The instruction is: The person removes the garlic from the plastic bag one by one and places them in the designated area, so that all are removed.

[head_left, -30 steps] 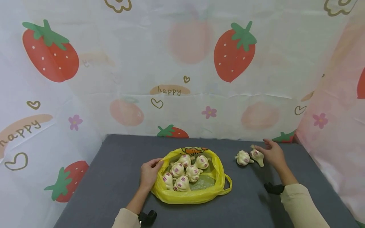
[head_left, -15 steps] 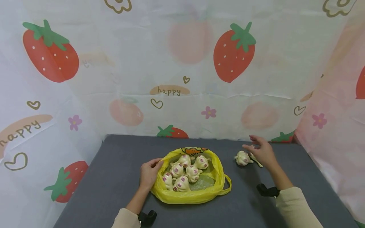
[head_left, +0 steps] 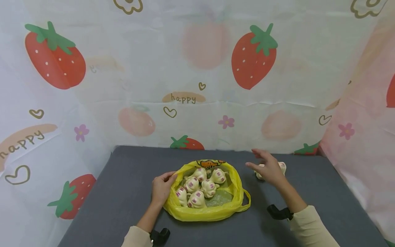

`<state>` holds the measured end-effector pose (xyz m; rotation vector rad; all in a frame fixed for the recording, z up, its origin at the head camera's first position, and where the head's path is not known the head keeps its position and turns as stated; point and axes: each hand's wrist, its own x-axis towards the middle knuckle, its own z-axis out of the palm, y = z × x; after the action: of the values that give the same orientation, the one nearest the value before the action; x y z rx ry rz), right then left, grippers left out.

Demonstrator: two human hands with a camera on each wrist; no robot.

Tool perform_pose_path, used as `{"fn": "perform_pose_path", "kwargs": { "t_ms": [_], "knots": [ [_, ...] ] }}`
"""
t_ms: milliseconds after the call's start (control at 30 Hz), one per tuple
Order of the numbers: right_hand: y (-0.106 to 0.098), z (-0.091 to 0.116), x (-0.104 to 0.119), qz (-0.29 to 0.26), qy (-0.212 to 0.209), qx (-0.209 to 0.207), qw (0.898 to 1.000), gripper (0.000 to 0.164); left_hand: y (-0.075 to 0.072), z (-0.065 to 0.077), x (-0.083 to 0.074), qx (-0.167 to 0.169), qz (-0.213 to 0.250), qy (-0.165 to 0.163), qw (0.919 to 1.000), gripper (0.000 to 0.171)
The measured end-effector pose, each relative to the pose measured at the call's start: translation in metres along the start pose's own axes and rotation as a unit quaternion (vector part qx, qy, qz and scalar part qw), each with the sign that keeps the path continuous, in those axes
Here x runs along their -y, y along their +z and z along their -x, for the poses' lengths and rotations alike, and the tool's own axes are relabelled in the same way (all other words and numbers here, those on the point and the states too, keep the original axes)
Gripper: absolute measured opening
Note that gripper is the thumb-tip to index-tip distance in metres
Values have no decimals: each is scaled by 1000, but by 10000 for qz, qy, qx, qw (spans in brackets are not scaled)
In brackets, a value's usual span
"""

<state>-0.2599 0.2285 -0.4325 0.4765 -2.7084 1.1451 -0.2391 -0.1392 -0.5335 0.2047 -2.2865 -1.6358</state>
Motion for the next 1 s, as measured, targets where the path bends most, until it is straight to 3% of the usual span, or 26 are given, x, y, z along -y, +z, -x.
{"fn": "perform_pose_path", "kwargs": {
  "t_ms": [267,500,1000],
  "knots": [
    [21,3,14,-197,-188,55,9996,64,1,0,2,2,-12,-32,10000,19],
    [32,8,29,-538,-80,322,9980,64,1,-1,2,-7,-21,-48,10000,19],
    [64,18,46,-846,-363,692,9933,58,1,1,1,36,33,12,10000,19]
  ]
}}
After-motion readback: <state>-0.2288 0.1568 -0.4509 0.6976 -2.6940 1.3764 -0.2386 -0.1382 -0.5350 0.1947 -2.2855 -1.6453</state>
